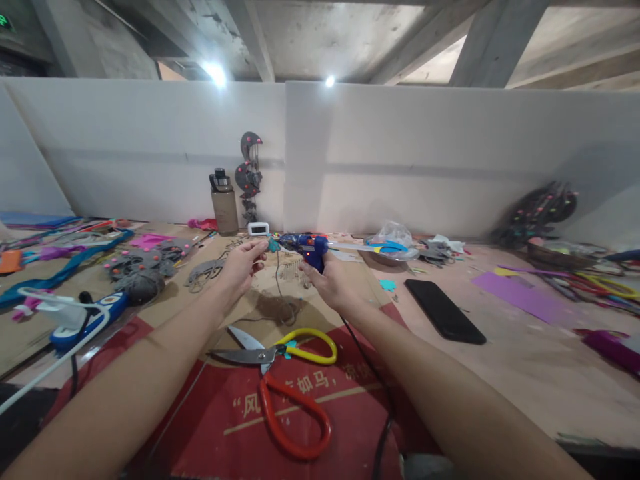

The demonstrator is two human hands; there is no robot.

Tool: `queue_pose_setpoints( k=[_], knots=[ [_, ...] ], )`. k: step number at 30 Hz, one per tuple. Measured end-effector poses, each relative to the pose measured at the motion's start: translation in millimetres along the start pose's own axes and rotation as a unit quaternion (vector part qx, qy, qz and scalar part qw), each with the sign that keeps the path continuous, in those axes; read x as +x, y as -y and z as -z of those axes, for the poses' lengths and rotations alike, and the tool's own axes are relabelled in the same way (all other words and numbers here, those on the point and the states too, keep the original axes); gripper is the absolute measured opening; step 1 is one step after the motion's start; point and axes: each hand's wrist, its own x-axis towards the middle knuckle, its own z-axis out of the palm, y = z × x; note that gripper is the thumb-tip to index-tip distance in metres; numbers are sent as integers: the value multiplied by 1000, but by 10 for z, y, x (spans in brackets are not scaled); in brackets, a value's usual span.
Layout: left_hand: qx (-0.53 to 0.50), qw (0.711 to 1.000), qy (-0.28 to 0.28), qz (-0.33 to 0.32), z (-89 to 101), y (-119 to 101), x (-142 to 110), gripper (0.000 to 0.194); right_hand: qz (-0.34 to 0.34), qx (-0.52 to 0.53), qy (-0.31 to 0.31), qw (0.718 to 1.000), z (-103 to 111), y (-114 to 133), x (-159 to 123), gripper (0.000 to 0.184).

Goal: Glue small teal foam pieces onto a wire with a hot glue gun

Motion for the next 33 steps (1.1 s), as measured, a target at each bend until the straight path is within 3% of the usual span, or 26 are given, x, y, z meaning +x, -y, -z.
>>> queue_pose_setpoints(
  k=[25,33],
  knots=[
    [18,1000,13,-21,-47,-23,-56,32,-13,-7,4,1000,8,84,-56,39],
    [22,999,7,-26,-54,-31,-71,32,28,12,-5,1000,-24,45,-45,38]
  ],
)
